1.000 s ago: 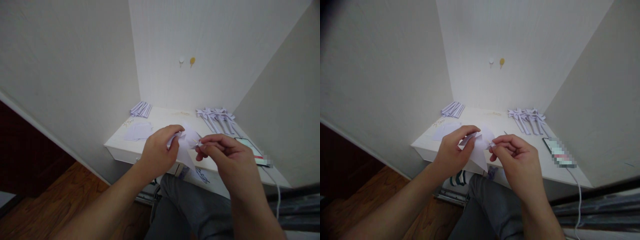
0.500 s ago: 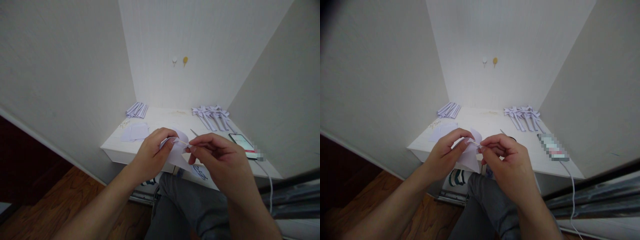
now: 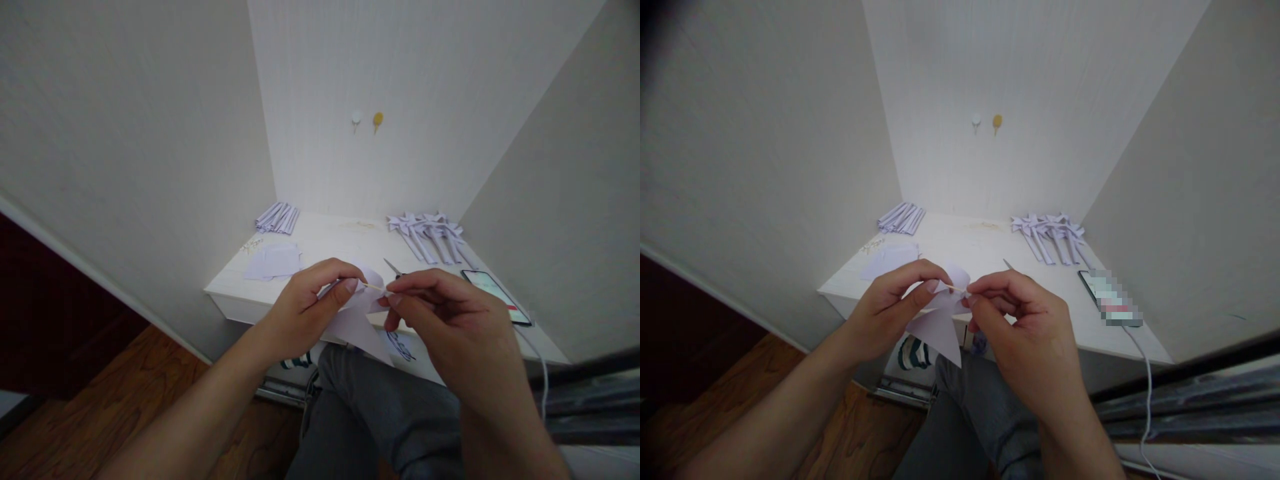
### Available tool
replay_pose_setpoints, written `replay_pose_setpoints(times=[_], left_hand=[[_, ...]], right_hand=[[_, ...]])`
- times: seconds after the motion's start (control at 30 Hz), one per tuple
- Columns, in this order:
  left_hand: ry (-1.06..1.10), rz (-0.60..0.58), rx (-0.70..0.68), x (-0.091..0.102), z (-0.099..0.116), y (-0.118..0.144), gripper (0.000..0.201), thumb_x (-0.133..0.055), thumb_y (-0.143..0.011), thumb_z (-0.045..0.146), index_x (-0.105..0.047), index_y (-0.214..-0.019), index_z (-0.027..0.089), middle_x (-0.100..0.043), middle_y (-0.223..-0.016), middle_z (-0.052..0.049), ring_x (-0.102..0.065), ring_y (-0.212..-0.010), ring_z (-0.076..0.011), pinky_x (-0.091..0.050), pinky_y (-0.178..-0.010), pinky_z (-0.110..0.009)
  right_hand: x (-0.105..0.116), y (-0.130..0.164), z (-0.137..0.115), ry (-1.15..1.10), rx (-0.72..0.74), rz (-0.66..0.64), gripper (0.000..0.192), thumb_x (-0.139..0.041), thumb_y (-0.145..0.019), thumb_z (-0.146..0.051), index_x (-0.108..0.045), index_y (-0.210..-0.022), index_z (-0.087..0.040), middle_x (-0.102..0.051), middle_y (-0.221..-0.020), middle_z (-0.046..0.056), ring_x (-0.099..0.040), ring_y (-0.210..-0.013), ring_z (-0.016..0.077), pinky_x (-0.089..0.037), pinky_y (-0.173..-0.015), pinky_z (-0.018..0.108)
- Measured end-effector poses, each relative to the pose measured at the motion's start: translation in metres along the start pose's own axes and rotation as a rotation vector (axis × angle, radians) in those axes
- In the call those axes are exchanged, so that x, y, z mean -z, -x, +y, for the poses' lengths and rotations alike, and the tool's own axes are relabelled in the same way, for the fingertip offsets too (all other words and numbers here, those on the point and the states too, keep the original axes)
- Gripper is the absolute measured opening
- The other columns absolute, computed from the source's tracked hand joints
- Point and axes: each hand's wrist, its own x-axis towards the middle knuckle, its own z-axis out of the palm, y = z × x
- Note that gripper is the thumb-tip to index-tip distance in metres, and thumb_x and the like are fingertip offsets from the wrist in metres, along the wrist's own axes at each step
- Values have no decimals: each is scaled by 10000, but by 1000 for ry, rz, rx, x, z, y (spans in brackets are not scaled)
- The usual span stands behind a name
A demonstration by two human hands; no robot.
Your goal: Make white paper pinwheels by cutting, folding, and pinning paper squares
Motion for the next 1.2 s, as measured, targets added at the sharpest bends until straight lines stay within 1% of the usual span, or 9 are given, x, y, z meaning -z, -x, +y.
replay_pose_setpoints(times=[0.13,0.23,0.4,0.57,0.83,0.97,1.1,1.2], left_hand=[[30,-34,6,2,2,0,187,-559,-1037,274,-703,-1007,159,-699,-962,-32,-628,-919,-139,-461,-825,-256],[91,-53,40,4,2,1,191,-572,-1030,284,-707,-990,156,-693,-954,-33,-621,-909,-140,-457,-822,-259],[234,-115,127,9,3,2,217,-597,-1012,324,-714,-950,152,-677,-935,-39,-598,-893,-157,-446,-807,-277],[380,-158,182,10,5,-1,207,-621,-979,305,-721,-907,139,-683,-910,-54,-607,-887,-176,-449,-811,-292],[559,-156,228,4,10,-4,162,-647,-953,252,-745,-883,143,-706,-880,-40,-624,-855,-150,-472,-809,-259],[616,-175,255,4,12,-5,157,-656,-934,242,-756,-860,147,-711,-850,-35,-631,-846,-151,-478,-817,-260],[607,-161,287,4,14,-5,163,-664,-923,254,-762,-845,150,-714,-841,-34,-630,-837,-155,-472,-809,-264],[615,-162,308,4,15,-5,163,-672,-916,257,-764,-833,151,-713,-828,-32,-629,-823,-152,-471,-795,-261]], right_hand=[[0,-1,-1,24,13,4,75,-751,-837,-161,-758,-853,-234,-747,-630,-20,-714,-565,140,-560,-512,201],[0,-1,-1,-3,10,-10,97,-747,-839,-148,-764,-855,-242,-754,-647,-23,-715,-574,135,-571,-534,199],[2,-3,0,-122,-25,-99,126,-747,-844,-135,-779,-850,-256,-750,-637,-33,-706,-575,117,-568,-559,183],[4,-9,8,-300,-76,-199,115,-771,-848,-140,-791,-836,-252,-757,-654,-27,-695,-556,107,-571,-568,187],[7,-14,19,-507,-136,-338,47,-784,-876,-184,-796,-882,-229,-797,-784,13,-705,-595,124,-582,-578,222],[8,-16,21,-546,-140,-369,25,-792,-874,-194,-795,-881,-218,-792,-793,22,-698,-605,128,-578,-570,227],[8,-16,22,-553,-135,-386,20,-792,-879,-200,-795,-893,-215,-795,-808,32,-702,-617,135,-577,-566,233],[8,-16,21,-542,-119,-397,23,-796,-876,-194,-793,-888,-214,-788,-788,20,-697,-592,123,-571,-569,223]])
